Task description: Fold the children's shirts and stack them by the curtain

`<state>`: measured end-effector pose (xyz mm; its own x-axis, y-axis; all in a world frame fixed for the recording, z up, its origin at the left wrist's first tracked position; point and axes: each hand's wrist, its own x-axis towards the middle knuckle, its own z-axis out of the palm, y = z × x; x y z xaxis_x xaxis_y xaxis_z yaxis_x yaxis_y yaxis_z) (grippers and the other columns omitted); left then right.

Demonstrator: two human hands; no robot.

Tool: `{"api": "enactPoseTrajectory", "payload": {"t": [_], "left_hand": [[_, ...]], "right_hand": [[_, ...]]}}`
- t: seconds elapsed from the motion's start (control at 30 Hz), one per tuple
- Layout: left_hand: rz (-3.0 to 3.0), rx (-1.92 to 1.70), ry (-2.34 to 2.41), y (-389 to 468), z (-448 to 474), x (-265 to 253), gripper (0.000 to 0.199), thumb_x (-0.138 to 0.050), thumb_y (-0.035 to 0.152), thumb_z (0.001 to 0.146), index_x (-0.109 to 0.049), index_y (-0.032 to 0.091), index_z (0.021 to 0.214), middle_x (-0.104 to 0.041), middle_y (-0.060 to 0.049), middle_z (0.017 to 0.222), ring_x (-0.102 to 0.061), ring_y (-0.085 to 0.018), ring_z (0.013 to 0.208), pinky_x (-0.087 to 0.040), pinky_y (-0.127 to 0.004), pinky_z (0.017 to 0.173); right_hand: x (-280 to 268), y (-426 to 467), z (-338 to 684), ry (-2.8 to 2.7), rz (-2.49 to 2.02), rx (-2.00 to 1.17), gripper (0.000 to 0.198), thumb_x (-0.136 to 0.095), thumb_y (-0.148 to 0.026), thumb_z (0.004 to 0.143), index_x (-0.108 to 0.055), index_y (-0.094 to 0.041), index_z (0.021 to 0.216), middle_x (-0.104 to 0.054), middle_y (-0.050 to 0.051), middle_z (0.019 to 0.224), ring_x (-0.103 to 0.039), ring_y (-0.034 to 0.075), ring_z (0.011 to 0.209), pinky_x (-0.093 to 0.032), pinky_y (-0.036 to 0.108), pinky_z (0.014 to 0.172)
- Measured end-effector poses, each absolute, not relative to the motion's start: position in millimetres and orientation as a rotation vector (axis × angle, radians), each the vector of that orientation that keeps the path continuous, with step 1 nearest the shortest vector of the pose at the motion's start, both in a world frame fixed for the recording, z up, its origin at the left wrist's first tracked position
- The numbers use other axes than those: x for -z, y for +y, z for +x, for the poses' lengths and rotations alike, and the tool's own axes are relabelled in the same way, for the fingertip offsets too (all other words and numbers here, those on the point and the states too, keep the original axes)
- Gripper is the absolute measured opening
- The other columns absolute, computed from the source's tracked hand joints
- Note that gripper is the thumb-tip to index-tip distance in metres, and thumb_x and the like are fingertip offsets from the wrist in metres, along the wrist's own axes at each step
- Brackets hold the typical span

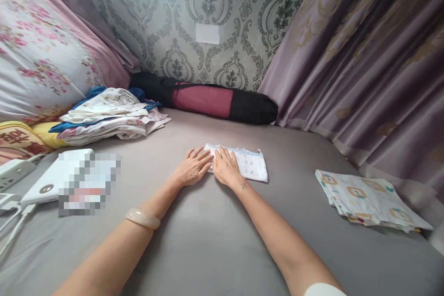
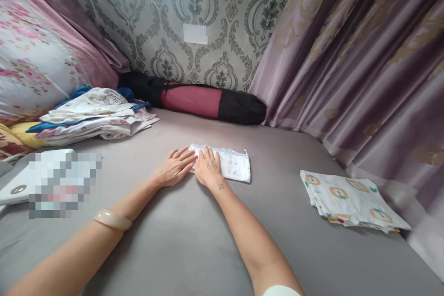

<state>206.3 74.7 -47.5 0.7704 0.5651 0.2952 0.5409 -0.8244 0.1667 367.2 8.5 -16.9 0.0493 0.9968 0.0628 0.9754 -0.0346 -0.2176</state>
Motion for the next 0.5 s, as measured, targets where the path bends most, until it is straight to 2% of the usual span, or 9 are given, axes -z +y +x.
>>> {"api": "enactPoseTrajectory", "payload": {"t": [0.17, 0.33, 0.5], "left_hand": [[2.906, -0.479, 0.893, 75.3, 206.0, 48.6, 0.047, -0.026, 0.046, 0.101, -0.053, 0.033, 0.138, -0.045, -0.004, 0.150, -0.031, -0.028, 0.143, -0.022, -0.052, 0.115], [2.889, -0.456, 0.915, 75.1, 207.2, 48.6, 0.045, -0.032, 0.046, 0.099, -0.055, 0.033, 0.135, -0.046, -0.004, 0.150, -0.032, -0.030, 0.142, -0.022, -0.055, 0.114], [2.909, -0.459, 0.977, 67.7, 223.6, 32.9, 0.036, -0.037, 0.034, 0.097, -0.064, 0.026, 0.119, -0.060, -0.007, 0.134, -0.039, -0.031, 0.137, -0.027, -0.056, 0.110]], "right_hand": [[18.0, -6.9, 380.9, -1.929, -2.200, -0.073, 0.052, -0.026, -0.034, 0.101, -0.038, -0.016, 0.149, -0.026, 0.012, 0.159, -0.017, 0.029, 0.148, -0.010, 0.055, 0.117], [27.7, -14.2, 387.4, -1.881, -2.197, -0.061, 0.050, -0.027, -0.035, 0.101, -0.041, -0.021, 0.147, -0.032, 0.010, 0.157, -0.022, 0.030, 0.145, -0.014, 0.058, 0.115], [32.5, -13.6, 386.3, -1.854, -2.182, -0.026, 0.049, -0.028, -0.035, 0.100, -0.042, -0.024, 0.146, -0.035, 0.008, 0.156, -0.023, 0.029, 0.145, -0.013, 0.057, 0.115]]}}
